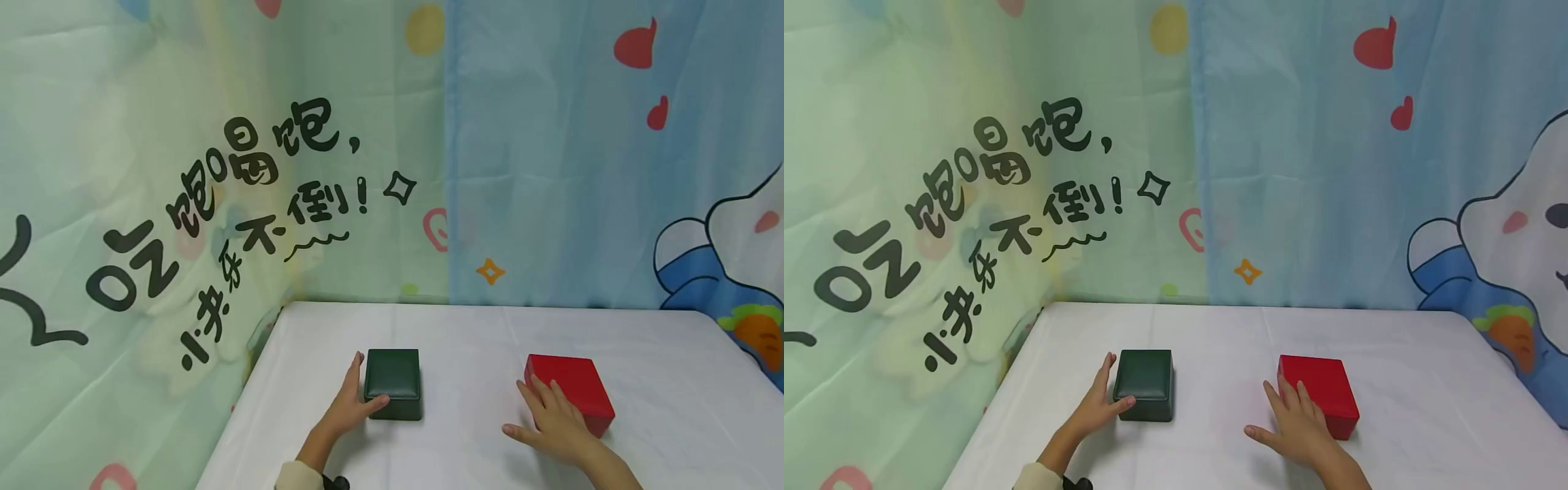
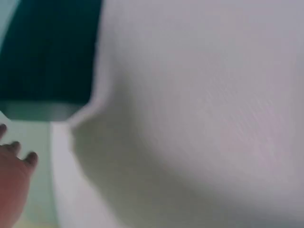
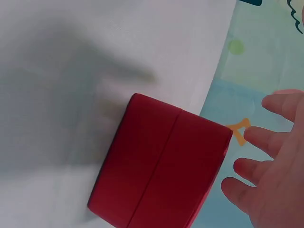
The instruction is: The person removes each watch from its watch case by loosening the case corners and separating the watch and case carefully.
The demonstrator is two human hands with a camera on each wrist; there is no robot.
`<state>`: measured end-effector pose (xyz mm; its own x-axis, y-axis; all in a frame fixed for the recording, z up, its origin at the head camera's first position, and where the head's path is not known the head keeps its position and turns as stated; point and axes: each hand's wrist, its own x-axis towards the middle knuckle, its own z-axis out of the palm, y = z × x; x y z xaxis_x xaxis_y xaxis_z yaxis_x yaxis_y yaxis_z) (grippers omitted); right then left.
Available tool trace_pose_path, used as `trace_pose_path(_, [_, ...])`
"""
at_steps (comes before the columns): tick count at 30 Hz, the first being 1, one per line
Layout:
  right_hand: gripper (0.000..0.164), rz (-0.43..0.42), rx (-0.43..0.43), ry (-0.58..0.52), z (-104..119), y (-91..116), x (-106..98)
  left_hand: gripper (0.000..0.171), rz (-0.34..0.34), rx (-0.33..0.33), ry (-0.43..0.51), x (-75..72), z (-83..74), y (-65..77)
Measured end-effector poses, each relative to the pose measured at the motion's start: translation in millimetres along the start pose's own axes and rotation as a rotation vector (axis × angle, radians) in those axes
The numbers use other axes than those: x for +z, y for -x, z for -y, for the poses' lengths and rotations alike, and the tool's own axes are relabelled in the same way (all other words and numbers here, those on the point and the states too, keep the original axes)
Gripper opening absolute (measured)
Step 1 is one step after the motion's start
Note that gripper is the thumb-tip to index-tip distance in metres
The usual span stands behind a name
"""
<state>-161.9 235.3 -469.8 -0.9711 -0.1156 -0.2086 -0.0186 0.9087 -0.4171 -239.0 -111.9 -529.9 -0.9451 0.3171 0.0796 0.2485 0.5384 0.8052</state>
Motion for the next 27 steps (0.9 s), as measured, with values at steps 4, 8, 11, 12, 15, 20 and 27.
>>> trace_pose_path(4, [0.103, 0.016, 0.019, -0.011, -3.8, 1.7, 1.4, 0.110, -0.009, 0.006, 0.076, 1.1, 15.7, -1.6])
trace_pose_path(8, [0.106, 0.030, 0.043, -0.011, -7.0, 1.6, -0.6, 0.120, 0.068, 0.007, 0.069, 1.0, 25.0, -4.9])
trace_pose_path(11, [0.107, 0.033, 0.057, -0.012, -9.3, 3.0, -1.7, 0.124, 0.134, -0.010, 0.010, 0.9, 28.9, -8.2])
trace_pose_path(12, [0.106, 0.033, 0.059, -0.014, -10.0, 3.9, -1.4, 0.125, 0.148, -0.012, -0.012, 0.9, 29.9, -9.2])
trace_pose_path(15, [0.104, 0.027, 0.051, -0.013, -10.2, 4.5, 0.0, 0.126, 0.181, -0.025, -0.047, -1.6, 32.3, -12.3])
trace_pose_path(20, [0.105, 0.042, 0.061, 0.001, -10.9, 3.2, 2.3, 0.129, 0.216, 0.001, -0.029, -3.6, 35.1, -16.3])
trace_pose_path(27, [0.110, 0.046, 0.098, 0.058, -14.6, -0.3, -0.1, 0.130, 0.212, 0.112, -0.099, 4.6, 40.0, -24.9])
